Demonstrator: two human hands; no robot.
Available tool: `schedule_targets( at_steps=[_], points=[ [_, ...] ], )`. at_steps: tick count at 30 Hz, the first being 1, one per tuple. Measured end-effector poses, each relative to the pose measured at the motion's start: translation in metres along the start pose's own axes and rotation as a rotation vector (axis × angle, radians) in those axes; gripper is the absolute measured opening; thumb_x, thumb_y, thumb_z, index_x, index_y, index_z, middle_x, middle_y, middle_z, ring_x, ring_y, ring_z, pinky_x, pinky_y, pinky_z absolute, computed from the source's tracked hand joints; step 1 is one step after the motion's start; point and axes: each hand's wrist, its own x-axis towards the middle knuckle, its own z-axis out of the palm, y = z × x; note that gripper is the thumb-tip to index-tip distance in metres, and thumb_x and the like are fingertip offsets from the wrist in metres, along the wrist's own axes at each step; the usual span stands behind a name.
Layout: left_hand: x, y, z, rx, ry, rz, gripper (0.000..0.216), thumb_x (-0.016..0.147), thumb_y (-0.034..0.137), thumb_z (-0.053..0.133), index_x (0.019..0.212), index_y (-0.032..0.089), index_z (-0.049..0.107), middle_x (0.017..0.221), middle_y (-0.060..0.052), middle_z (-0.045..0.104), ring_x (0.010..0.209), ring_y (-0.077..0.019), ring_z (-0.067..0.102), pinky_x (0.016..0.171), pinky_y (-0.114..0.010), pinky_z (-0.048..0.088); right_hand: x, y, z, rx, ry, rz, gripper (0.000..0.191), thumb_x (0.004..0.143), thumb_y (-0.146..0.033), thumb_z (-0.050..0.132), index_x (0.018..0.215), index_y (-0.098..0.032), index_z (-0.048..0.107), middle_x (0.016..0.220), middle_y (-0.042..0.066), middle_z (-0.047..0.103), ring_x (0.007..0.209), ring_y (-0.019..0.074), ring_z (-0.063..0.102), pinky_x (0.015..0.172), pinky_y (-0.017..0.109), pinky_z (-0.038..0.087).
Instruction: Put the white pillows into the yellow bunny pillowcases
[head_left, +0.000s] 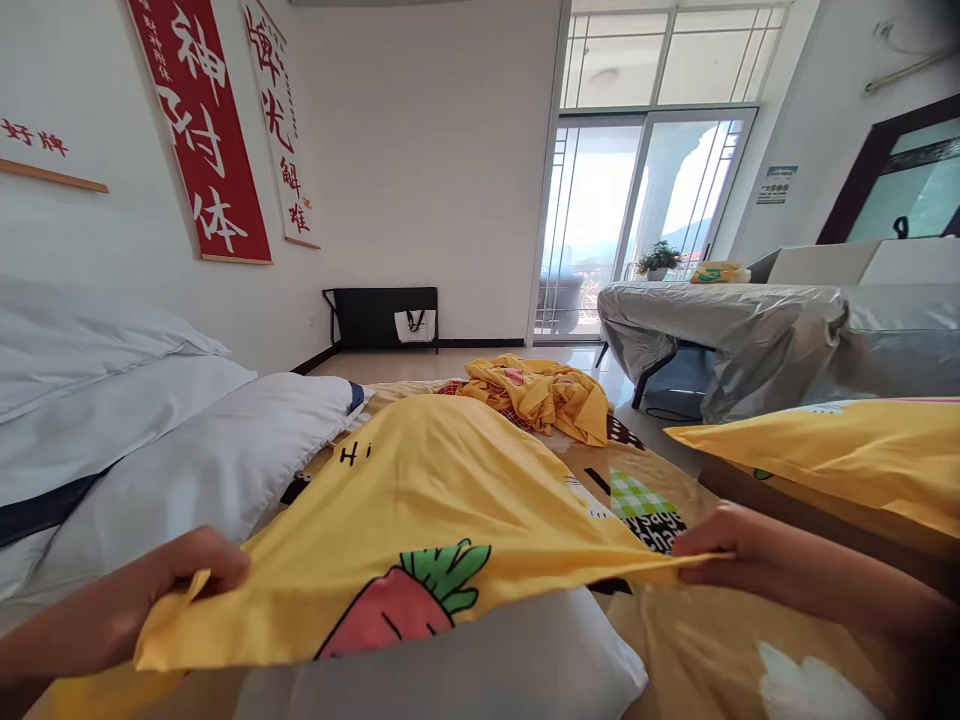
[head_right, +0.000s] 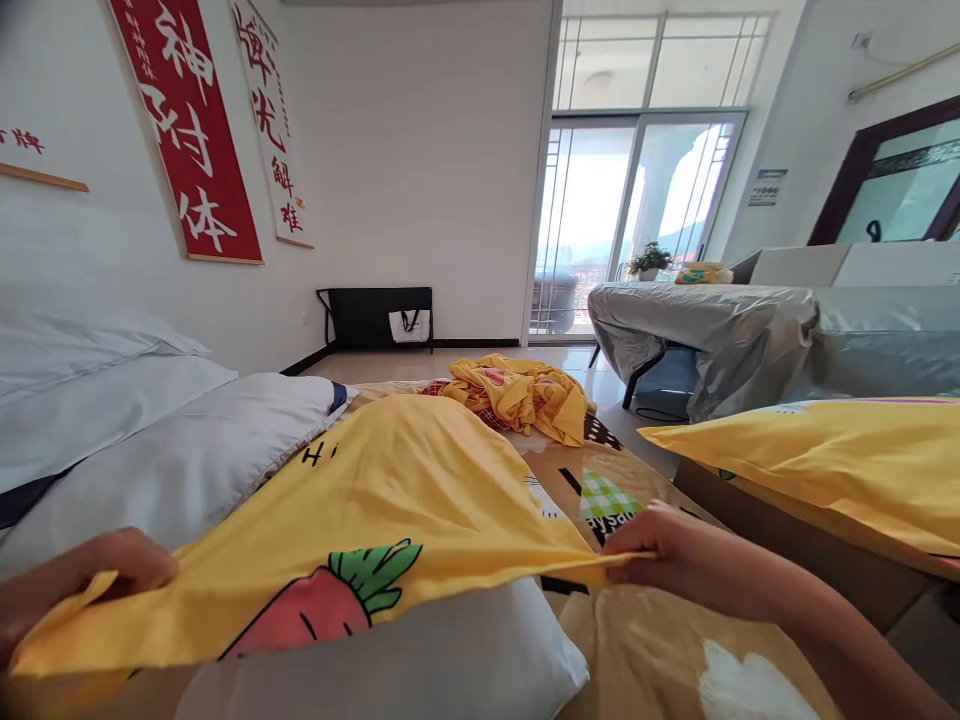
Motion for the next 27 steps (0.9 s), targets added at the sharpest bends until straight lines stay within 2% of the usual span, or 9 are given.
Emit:
schedule_targets(
  at_steps=[2, 5, 7, 10, 15, 17, 20, 24, 27],
  points=[
    [0.048, 0.025, -0.018, -0.068, -0.229, -0.079, 0.033, 0.069, 0.049, 0.061, 0.059, 0.018, 0.053, 0.056, 0.005, 0.047, 0.056, -0.0099, 0.039, 0.051, -0.018, 0.034, 0.040, -0.009, -0.028, 0.148, 0.070, 0.138, 0.038, 0.086, -0.041, 0.050, 0.063, -0.015, 0.066, 0.051, -0.004, 0.055, 0.049, 0.0032, 0.053, 0.048, 0.016, 0.031],
    [0.122, 0.055, -0.018, -0.110, 0.150, -0.146, 0.034, 0.065, 0.045, 0.068, 0.061, 0.015, 0.050, 0.061, 0.005, 0.045, 0.059, -0.0085, 0.040, 0.052, -0.017, 0.031, 0.102, -0.011, -0.039, 0.429, 0.327, 0.452, 0.037, 0.083, -0.032, 0.053, 0.050, -0.015, 0.049, 0.032, -0.007, 0.039, 0.029, 0.0008, 0.038, 0.040, 0.016, 0.023],
    [0.159, 0.060, -0.003, -0.090, 0.338, -0.170, 0.036, 0.069, 0.050, 0.064, 0.070, 0.014, 0.056, 0.066, 0.003, 0.049, 0.062, -0.0107, 0.045, 0.053, -0.020, 0.034, 0.138, -0.009, -0.031, 0.537, 0.416, 0.520, 0.032, 0.083, -0.026, 0.053, 0.053, -0.017, 0.046, 0.034, -0.003, 0.047, 0.029, 0.0061, 0.045, 0.037, 0.016, 0.024],
    [0.194, 0.046, 0.022, 0.010, 0.532, -0.181, 0.040, 0.070, 0.055, 0.060, 0.069, 0.015, 0.056, 0.063, 0.001, 0.053, 0.060, -0.0132, 0.047, 0.052, -0.023, 0.034, 0.181, -0.002, -0.014, 0.628, 0.540, 0.520, 0.015, 0.084, -0.022, 0.047, 0.070, -0.017, 0.051, 0.058, 0.006, 0.067, 0.046, 0.0133, 0.062, 0.039, 0.018, 0.035],
    [0.231, 0.008, 0.030, 0.275, 0.696, -0.116, 0.038, 0.082, 0.054, 0.046, 0.075, 0.019, 0.057, 0.065, -0.001, 0.060, 0.064, -0.0170, 0.053, 0.062, -0.025, 0.037, 0.229, 0.022, 0.000, 0.600, 0.664, 0.426, 0.022, 0.087, -0.029, 0.041, 0.086, -0.016, 0.058, 0.094, 0.011, 0.072, 0.080, 0.0149, 0.069, 0.062, 0.021, 0.050],
    [0.244, -0.005, 0.030, 0.423, 0.665, -0.162, 0.041, 0.087, 0.055, 0.036, 0.083, 0.020, 0.057, 0.071, -0.004, 0.063, 0.071, -0.0194, 0.057, 0.065, -0.026, 0.038, 0.245, 0.035, 0.011, 0.536, 0.657, 0.401, 0.025, 0.086, -0.035, 0.044, 0.088, -0.017, 0.061, 0.099, 0.009, 0.071, 0.087, 0.0170, 0.067, 0.066, 0.023, 0.049],
    [0.257, -0.032, 0.040, 0.582, 0.507, -0.323, 0.045, 0.090, 0.053, 0.027, 0.096, 0.020, 0.058, 0.087, -0.009, 0.068, 0.086, -0.0253, 0.062, 0.068, -0.028, 0.040, 0.265, 0.051, 0.041, 0.395, 0.611, 0.415, 0.031, 0.084, -0.041, 0.045, 0.085, -0.016, 0.064, 0.093, 0.010, 0.071, 0.087, 0.0218, 0.066, 0.068, 0.027, 0.047],
    [0.251, -0.077, 0.085, 0.628, 0.295, -0.446, 0.044, 0.092, 0.045, 0.030, 0.111, 0.015, 0.056, 0.097, -0.018, 0.068, 0.094, -0.0328, 0.063, 0.069, -0.033, 0.043, 0.278, 0.062, 0.102, 0.198, 0.480, 0.449, 0.028, 0.082, -0.038, 0.050, 0.084, -0.015, 0.066, 0.089, 0.012, 0.071, 0.087, 0.0257, 0.064, 0.073, 0.031, 0.043],
    [0.232, -0.104, 0.121, 0.627, 0.086, -0.473, 0.037, 0.090, 0.035, 0.037, 0.111, 0.012, 0.056, 0.095, -0.018, 0.069, 0.091, -0.0305, 0.066, 0.068, -0.032, 0.044, 0.273, 0.068, 0.134, 0.118, 0.338, 0.434, 0.030, 0.086, -0.037, 0.046, 0.089, -0.017, 0.068, 0.094, 0.011, 0.072, 0.091, 0.0240, 0.065, 0.077, 0.030, 0.043]
  ],
)
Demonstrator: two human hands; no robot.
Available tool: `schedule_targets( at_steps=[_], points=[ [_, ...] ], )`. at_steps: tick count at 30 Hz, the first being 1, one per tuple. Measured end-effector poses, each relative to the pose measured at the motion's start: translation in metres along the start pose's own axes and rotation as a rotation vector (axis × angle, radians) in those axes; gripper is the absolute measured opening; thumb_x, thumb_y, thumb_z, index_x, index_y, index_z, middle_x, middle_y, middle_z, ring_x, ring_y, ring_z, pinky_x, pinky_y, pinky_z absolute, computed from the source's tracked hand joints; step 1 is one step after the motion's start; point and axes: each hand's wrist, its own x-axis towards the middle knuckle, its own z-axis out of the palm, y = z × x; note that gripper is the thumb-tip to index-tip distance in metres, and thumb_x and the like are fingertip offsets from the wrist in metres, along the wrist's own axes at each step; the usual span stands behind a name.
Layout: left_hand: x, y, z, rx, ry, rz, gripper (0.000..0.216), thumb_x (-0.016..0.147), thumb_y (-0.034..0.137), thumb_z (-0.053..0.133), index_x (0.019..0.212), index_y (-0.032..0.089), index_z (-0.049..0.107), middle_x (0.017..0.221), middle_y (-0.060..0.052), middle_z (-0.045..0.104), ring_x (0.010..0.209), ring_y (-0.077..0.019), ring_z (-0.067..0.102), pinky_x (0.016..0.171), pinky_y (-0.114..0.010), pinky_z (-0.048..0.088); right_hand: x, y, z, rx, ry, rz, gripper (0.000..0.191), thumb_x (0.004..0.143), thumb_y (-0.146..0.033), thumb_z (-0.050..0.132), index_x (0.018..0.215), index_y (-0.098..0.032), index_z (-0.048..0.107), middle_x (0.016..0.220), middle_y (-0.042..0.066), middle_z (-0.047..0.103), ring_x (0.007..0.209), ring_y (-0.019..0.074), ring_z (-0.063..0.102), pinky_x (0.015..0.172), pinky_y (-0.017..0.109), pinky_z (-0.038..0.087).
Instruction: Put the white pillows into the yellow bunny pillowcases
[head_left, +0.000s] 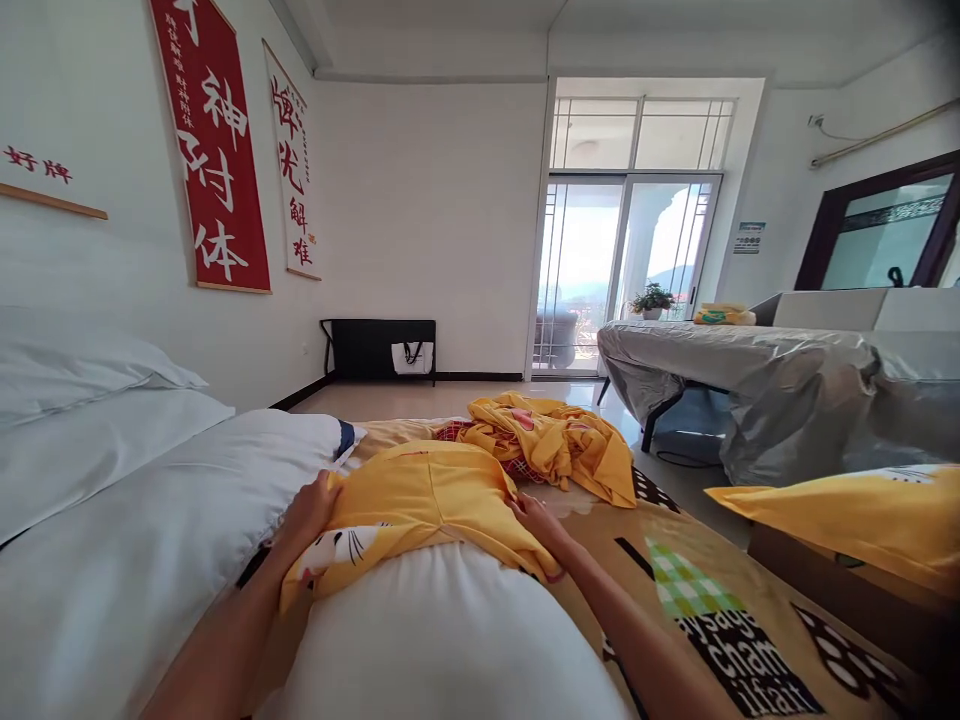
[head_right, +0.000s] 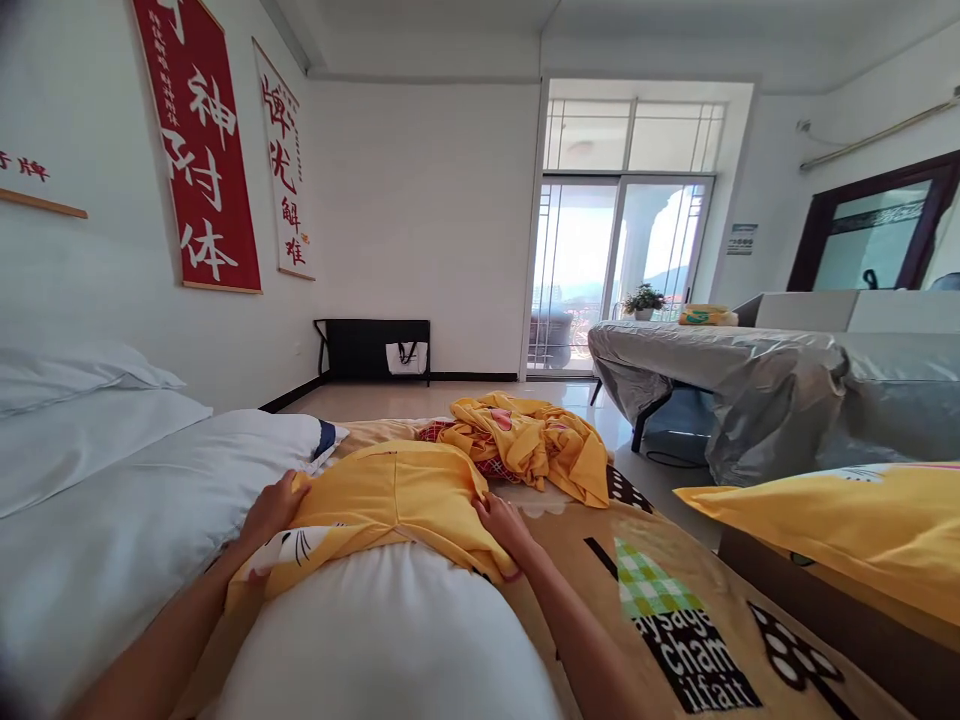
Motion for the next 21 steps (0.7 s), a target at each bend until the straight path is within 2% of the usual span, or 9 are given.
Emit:
schedule_targets(
  at_steps=[3, 5, 7, 10, 12, 14, 16, 18, 21],
  points=[
    [-0.011, -0.012, 0.011, 0.022, -0.137, 0.061, 0.033, 0.083, 0.027, 0.048, 0.111, 0.012, 0.056, 0.092, -0.015, 0.071, 0.088, -0.0274, 0.067, 0.068, -0.030, 0.046, -0.010, 0.019, -0.007, -0.098, -0.055, 0.006, 0.035, 0.089, -0.040, 0.044, 0.105, -0.018, 0.067, 0.106, 0.011, 0.071, 0.102, 0.0237, 0.064, 0.083, 0.029, 0.044],
    [-0.013, -0.019, -0.006, 0.044, -0.136, 0.076, 0.046, 0.080, 0.022, 0.050, 0.124, 0.009, 0.049, 0.102, -0.019, 0.068, 0.096, -0.0308, 0.065, 0.075, -0.035, 0.047, -0.016, 0.029, -0.028, -0.178, -0.027, 0.063, 0.043, 0.088, -0.039, 0.048, 0.118, -0.012, 0.061, 0.112, 0.018, 0.068, 0.107, 0.0287, 0.062, 0.086, 0.034, 0.044],
    [-0.015, -0.017, -0.034, 0.061, -0.076, 0.096, 0.057, 0.083, 0.020, 0.044, 0.138, 0.006, 0.035, 0.122, -0.024, 0.058, 0.112, -0.0334, 0.058, 0.086, -0.042, 0.045, -0.020, 0.024, -0.052, -0.254, 0.041, 0.139, 0.048, 0.088, -0.034, 0.047, 0.126, -0.005, 0.053, 0.110, 0.026, 0.066, 0.106, 0.0343, 0.062, 0.085, 0.041, 0.044],
    [-0.026, 0.018, -0.072, 0.020, 0.008, 0.264, 0.058, 0.089, 0.018, 0.029, 0.145, 0.011, 0.024, 0.146, -0.016, 0.038, 0.132, -0.0236, 0.040, 0.106, -0.036, 0.033, -0.024, -0.020, -0.071, -0.320, 0.196, 0.070, 0.045, 0.091, -0.026, 0.039, 0.131, -0.011, 0.049, 0.113, 0.022, 0.065, 0.106, 0.0323, 0.062, 0.087, 0.044, 0.044],
    [-0.039, 0.058, -0.079, -0.036, -0.030, 0.472, 0.058, 0.088, 0.015, 0.024, 0.146, 0.009, 0.025, 0.152, -0.012, 0.031, 0.139, -0.0182, 0.029, 0.113, -0.031, 0.023, -0.024, -0.066, -0.066, -0.256, 0.185, -0.223, 0.043, 0.092, -0.025, 0.035, 0.131, -0.019, 0.050, 0.126, 0.014, 0.061, 0.116, 0.0260, 0.057, 0.097, 0.040, 0.040],
    [-0.053, 0.097, -0.069, -0.030, -0.138, 0.593, 0.059, 0.087, 0.014, 0.025, 0.146, 0.004, 0.025, 0.155, -0.012, 0.025, 0.143, -0.0179, 0.019, 0.116, -0.032, 0.014, -0.022, -0.107, -0.048, -0.116, -0.016, -0.470, 0.046, 0.093, -0.030, 0.035, 0.137, -0.022, 0.046, 0.140, 0.008, 0.050, 0.129, 0.0204, 0.045, 0.106, 0.035, 0.033],
    [-0.063, 0.119, -0.049, -0.019, -0.209, 0.602, 0.059, 0.088, 0.017, 0.026, 0.146, 0.004, 0.026, 0.155, -0.014, 0.023, 0.143, -0.0204, 0.018, 0.117, -0.038, 0.014, -0.018, -0.130, -0.025, -0.044, -0.218, -0.558, 0.051, 0.095, -0.039, 0.032, 0.143, -0.025, 0.038, 0.149, 0.005, 0.038, 0.137, 0.0187, 0.033, 0.112, 0.037, 0.024],
    [-0.067, 0.119, -0.027, -0.016, -0.264, 0.573, 0.058, 0.091, 0.027, 0.027, 0.145, 0.008, 0.030, 0.153, -0.013, 0.026, 0.142, -0.0235, 0.022, 0.115, -0.046, 0.017, -0.012, -0.127, -0.005, -0.054, -0.330, -0.528, 0.054, 0.094, -0.047, 0.030, 0.144, -0.025, 0.038, 0.152, 0.005, 0.033, 0.141, 0.0209, 0.025, 0.114, 0.043, 0.018],
    [-0.057, 0.086, 0.002, -0.028, -0.294, 0.498, 0.060, 0.092, 0.046, 0.026, 0.145, 0.020, 0.033, 0.155, -0.008, 0.023, 0.144, -0.0252, 0.018, 0.114, -0.054, 0.016, 0.000, -0.089, 0.009, -0.105, -0.359, -0.380, 0.062, 0.093, -0.056, 0.027, 0.146, -0.025, 0.033, 0.156, 0.006, 0.022, 0.144, 0.0227, 0.014, 0.114, 0.049, 0.008]
  ],
)
